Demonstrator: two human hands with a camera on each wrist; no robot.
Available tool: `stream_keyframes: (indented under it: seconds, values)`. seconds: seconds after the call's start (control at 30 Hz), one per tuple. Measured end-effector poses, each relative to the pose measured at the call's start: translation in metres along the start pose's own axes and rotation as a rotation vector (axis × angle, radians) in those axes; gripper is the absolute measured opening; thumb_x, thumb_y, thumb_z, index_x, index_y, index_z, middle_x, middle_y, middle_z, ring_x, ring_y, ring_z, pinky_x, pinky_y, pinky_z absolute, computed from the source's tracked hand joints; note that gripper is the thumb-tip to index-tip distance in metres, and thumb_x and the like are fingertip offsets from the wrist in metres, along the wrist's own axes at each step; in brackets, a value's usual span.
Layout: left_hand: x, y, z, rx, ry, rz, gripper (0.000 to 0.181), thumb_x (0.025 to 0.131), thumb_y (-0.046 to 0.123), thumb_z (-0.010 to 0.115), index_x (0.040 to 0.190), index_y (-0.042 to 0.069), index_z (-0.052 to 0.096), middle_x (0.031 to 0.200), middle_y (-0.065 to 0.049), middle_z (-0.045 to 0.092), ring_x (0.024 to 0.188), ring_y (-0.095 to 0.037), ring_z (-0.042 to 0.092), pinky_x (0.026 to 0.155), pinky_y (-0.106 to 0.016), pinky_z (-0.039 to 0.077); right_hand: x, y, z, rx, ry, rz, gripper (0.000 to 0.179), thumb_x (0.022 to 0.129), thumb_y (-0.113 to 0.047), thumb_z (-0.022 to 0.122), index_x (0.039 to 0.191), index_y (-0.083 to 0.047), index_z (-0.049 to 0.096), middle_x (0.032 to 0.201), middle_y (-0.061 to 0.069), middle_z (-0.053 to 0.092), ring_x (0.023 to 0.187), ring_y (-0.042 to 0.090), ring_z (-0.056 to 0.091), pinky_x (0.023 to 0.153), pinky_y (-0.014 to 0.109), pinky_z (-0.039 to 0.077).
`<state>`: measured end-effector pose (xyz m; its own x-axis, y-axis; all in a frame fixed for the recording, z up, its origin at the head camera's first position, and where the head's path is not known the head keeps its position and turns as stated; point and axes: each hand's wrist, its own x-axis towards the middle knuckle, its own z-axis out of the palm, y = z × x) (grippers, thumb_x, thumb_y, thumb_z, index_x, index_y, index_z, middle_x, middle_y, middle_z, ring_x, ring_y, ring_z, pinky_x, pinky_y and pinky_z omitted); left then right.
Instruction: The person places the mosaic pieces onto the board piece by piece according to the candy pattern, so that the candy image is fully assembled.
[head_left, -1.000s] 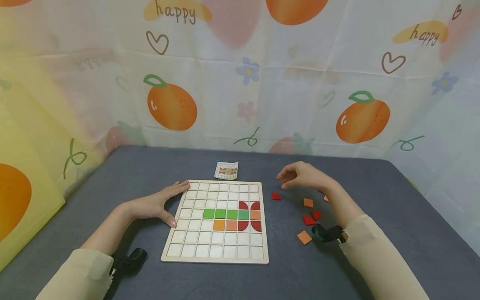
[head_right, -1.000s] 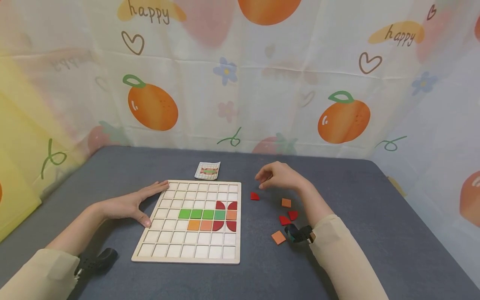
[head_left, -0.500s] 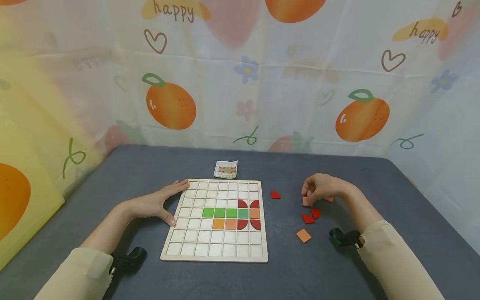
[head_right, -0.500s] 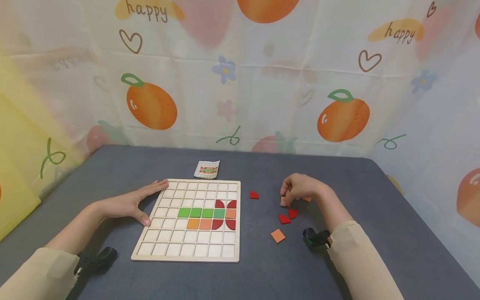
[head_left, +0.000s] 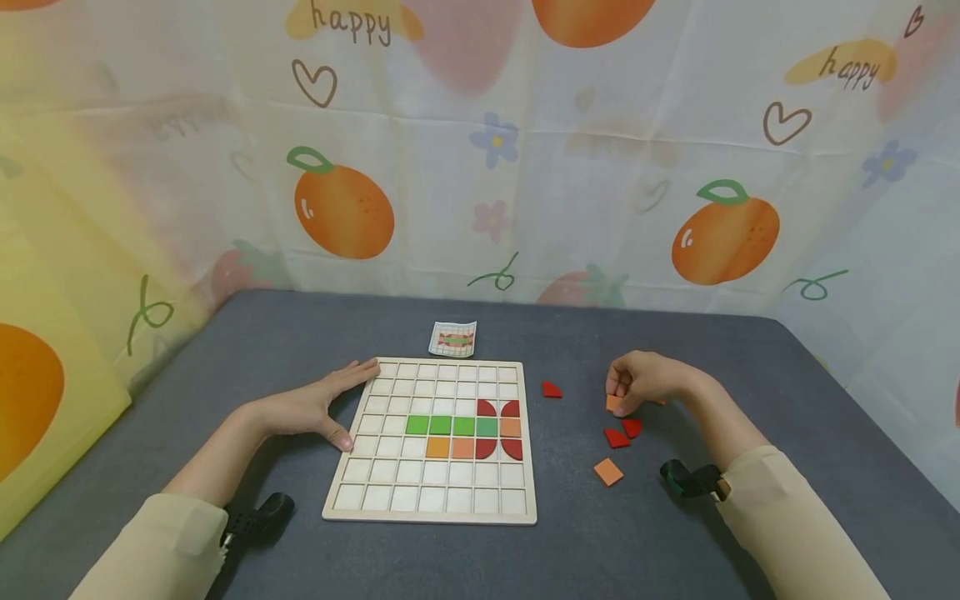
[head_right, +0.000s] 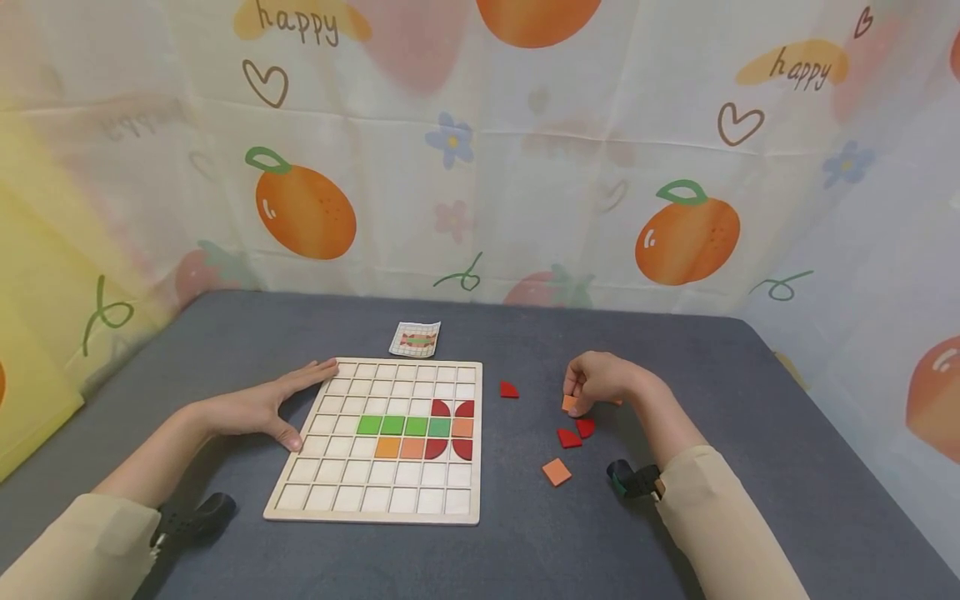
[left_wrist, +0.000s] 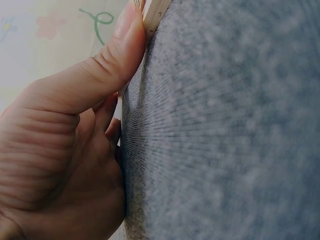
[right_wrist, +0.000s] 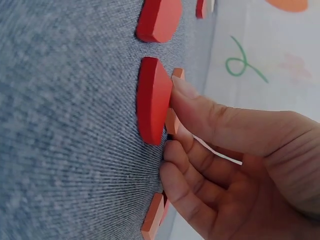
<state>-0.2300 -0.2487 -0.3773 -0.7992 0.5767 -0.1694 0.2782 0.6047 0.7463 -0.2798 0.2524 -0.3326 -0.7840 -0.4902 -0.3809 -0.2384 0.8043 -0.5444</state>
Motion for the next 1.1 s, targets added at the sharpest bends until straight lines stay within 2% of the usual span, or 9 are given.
stream_keyframes:
  seconds: [0.2, 0.37, 0.53, 0.6, 0.7, 0.8, 1.1]
  values:
    - [-0.001, 0.001, -0.001, 0.001, 0.0, 0.003, 0.125, 0.065, 0.029, 0.091, 0.16, 0.008, 0.013, 0.168, -0.019, -0.002, 0.152, -0.048, -0.013, 0.112, -0.075, 0.0, -0.001, 0.0, 0.002, 0.013, 0.02, 0.004, 0.024, 0.082, -0.01, 0.078, 0.096, -0.003, 0.06, 0.081, 0.003, 0.059, 0.055, 0.012, 0.039, 0.054, 0.027, 0.036]
    - [-0.002, 0.0, 0.0, 0.002, -0.001, 0.0, 0.124, 0.065, 0.03, 0.091, 0.16, 0.009, 0.013, 0.168, -0.018, -0.003, 0.152, -0.048, -0.013, 0.112, -0.075, 0.0, -0.002, 0.0, 0.005, 0.01, 0.058, -0.018, 0.025, 0.081, -0.008, 0.078, 0.094, -0.003, 0.058, 0.082, 0.004, 0.062, 0.065, 0.015, 0.045, 0.06, 0.029, 0.04]
    - [-0.001, 0.0, 0.0, 0.005, 0.001, -0.006, 0.124, 0.065, 0.03, 0.091, 0.16, 0.01, 0.013, 0.168, -0.018, -0.002, 0.152, -0.048, -0.012, 0.112, -0.075, 0.001, -0.002, -0.003, 0.007, -0.026, 0.118, -0.032, 0.022, 0.082, -0.005, 0.076, 0.094, -0.004, 0.057, 0.085, 0.006, 0.063, 0.054, 0.015, 0.042, 0.05, 0.028, 0.038]
    - [0.0, 0.001, 0.0, 0.007, 0.0, -0.011, 0.124, 0.065, 0.031, 0.091, 0.16, 0.011, 0.013, 0.168, -0.017, -0.003, 0.153, -0.047, -0.012, 0.112, -0.074, 0.001, -0.001, -0.003, 0.007, -0.04, 0.141, -0.049, 0.019, 0.083, -0.003, 0.074, 0.093, -0.004, 0.057, 0.085, 0.007, 0.064, 0.053, 0.015, 0.046, 0.047, 0.028, 0.038]
    - [0.0, 0.0, 0.0, 0.007, -0.002, -0.013, 0.124, 0.065, 0.031, 0.091, 0.16, 0.011, 0.013, 0.168, -0.017, -0.003, 0.153, -0.047, -0.012, 0.113, -0.074, 0.001, 0.0, -0.005, 0.007, -0.076, 0.174, -0.083, 0.015, 0.084, -0.001, 0.072, 0.091, -0.004, 0.059, 0.087, 0.008, 0.066, 0.065, 0.016, 0.056, 0.055, 0.029, 0.045]
    - [0.001, 0.0, 0.0, 0.004, -0.001, -0.011, 0.124, 0.065, 0.031, 0.091, 0.16, 0.011, 0.013, 0.168, -0.017, -0.004, 0.153, -0.047, -0.012, 0.113, -0.074, 0.001, 0.002, -0.007, 0.006, -0.09, 0.187, -0.094, 0.013, 0.084, -0.001, 0.071, 0.091, -0.005, 0.061, 0.088, 0.008, 0.066, 0.077, 0.016, 0.06, 0.066, 0.03, 0.049]
    - [-0.002, 0.001, 0.001, -0.009, 0.001, 0.016, 0.124, 0.065, 0.029, 0.09, 0.16, 0.006, 0.013, 0.168, -0.02, -0.004, 0.151, -0.05, -0.014, 0.112, -0.075, -0.001, 0.007, -0.02, 0.009, -0.061, 0.226, -0.159, 0.016, 0.087, -0.004, 0.069, 0.103, -0.005, 0.069, 0.09, 0.007, 0.07, 0.078, 0.016, 0.062, 0.069, 0.03, 0.051]
